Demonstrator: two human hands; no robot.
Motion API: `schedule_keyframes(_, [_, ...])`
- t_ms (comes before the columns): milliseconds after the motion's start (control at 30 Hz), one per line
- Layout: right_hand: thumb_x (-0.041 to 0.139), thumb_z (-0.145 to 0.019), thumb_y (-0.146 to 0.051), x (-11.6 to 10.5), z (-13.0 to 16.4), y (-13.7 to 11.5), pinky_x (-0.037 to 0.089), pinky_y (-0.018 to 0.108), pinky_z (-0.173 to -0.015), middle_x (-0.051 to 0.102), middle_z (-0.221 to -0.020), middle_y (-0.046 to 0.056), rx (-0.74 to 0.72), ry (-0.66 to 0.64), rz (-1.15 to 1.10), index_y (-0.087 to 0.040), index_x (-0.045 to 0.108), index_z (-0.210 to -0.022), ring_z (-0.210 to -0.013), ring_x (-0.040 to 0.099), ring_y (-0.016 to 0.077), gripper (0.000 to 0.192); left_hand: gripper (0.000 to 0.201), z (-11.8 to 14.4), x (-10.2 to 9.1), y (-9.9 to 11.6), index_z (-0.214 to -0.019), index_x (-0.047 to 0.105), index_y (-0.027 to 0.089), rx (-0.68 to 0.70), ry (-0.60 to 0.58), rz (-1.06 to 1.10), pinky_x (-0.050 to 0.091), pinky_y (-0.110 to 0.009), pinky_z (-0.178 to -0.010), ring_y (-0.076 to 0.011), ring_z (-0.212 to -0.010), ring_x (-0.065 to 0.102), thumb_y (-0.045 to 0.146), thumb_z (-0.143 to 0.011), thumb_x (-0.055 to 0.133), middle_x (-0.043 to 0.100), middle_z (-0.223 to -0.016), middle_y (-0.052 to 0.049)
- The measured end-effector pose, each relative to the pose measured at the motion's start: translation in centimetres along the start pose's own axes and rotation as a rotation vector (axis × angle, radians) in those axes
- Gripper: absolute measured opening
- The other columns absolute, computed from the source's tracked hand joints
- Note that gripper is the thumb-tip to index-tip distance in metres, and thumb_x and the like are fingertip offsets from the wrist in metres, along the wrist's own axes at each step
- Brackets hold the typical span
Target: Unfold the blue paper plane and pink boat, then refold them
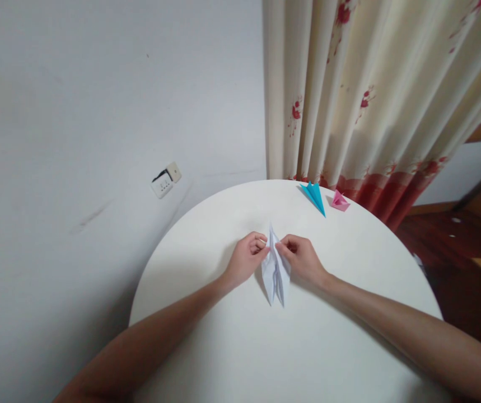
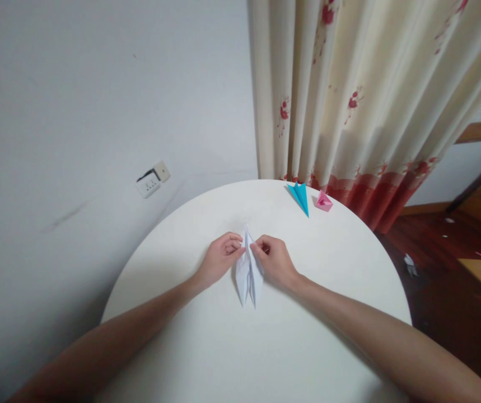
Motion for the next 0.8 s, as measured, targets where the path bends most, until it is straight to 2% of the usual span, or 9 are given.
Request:
schedule_keyframes(133, [0.065, -0.082, -0.042, 0.0, -0.2, 0.2, 0.035, 0.026, -0.053, 0.056, -0.061, -0.001, 0.034, -0.010, -0.131, -0.017, 0.062, -0.067, -0.057, 0.047, 0.0127, 0.030, 0.021, 0.0, -0.3, -0.1, -0.080, 0.066, 0.015, 0.031, 0.044, -0.081, 0.045, -0.026, -0.066, -0.0145, -0.069, 0.059, 0.036, -0.079, 0.071, 0.066, -0.076, -0.003])
schedule_keyframes(233, [0.070, -0.078, -0.046, 0.0, -0.4, -0.1, 0.035, 0.026, -0.055, 0.057, -0.061, -0.001, 0.048, 0.020, -0.259, -0.017, 0.063, -0.067, -0.057, 0.047, 0.0125, 0.032, 0.025, -0.1, -0.5, 0.0, -0.081, 0.068, 0.015, 0.047, 0.028, -0.042, 0.043, -0.026, -0.069, -0.0154, -0.074, 0.057, 0.040, -0.082, 0.069, 0.065, -0.078, -0.003])
schedule_keyframes(367, [0.074, -0.074, -0.047, 0.0, -0.5, -0.5, 0.038, 0.027, -0.059, 0.062, -0.066, 0.000, 0.080, 0.019, -0.343, -0.017, 0.067, -0.072, -0.061, 0.051, 0.0137, 0.031, 0.029, 0.1, -0.2, -0.1, -0.080, 0.063, 0.016, -0.059, -0.066, 0.158, 0.038, -0.024, -0.065, -0.0126, -0.069, 0.051, 0.044, -0.083, 0.068, 0.058, -0.074, 0.000])
schedule_keyframes(467, [0.079, -0.070, -0.046, 0.1, -0.5, -0.6, 0.038, 0.027, -0.060, 0.062, -0.067, 0.000, 0.085, 0.015, -0.376, -0.018, 0.066, -0.075, -0.062, 0.052, 0.0140, 0.031, 0.033, 0.2, 0.0, 0.0, -0.079, 0.057, 0.016, -0.120, -0.078, 0.208, 0.035, -0.022, -0.062, -0.0113, -0.066, 0.046, 0.047, -0.083, 0.068, 0.052, -0.071, 0.003])
schedule_keyframes(667, [0.080, -0.069, -0.052, 0.6, -0.2, -0.9, 0.037, 0.028, -0.060, 0.061, -0.063, 0.000, 0.146, -0.132, -0.486, -0.018, 0.068, -0.071, -0.059, 0.049, 0.0132, 0.037, 0.044, 0.5, 0.2, 0.4, -0.072, 0.049, 0.017, -0.072, -0.091, 0.072, 0.029, -0.023, -0.057, -0.0106, -0.062, 0.038, 0.057, -0.084, 0.063, 0.042, -0.068, 0.004])
schedule_keyframes(800, [0.084, -0.067, -0.051, 0.7, -0.1, -0.9, 0.037, 0.029, -0.062, 0.061, -0.066, 0.000, 0.213, -0.196, -0.619, -0.019, 0.069, -0.072, -0.062, 0.050, 0.0145, 0.036, 0.037, 0.6, 0.5, 0.1, -0.079, 0.049, 0.018, -0.099, -0.085, 0.102, 0.032, -0.023, -0.058, -0.0109, -0.063, 0.040, 0.052, -0.089, 0.058, 0.043, -0.071, 0.004])
Point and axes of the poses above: each hand's wrist, its own z-axis away from the middle knuckle, its own x-axis out of the palm, y = z × x, the point moved 2 cm from there along -z, towards the middle knuckle
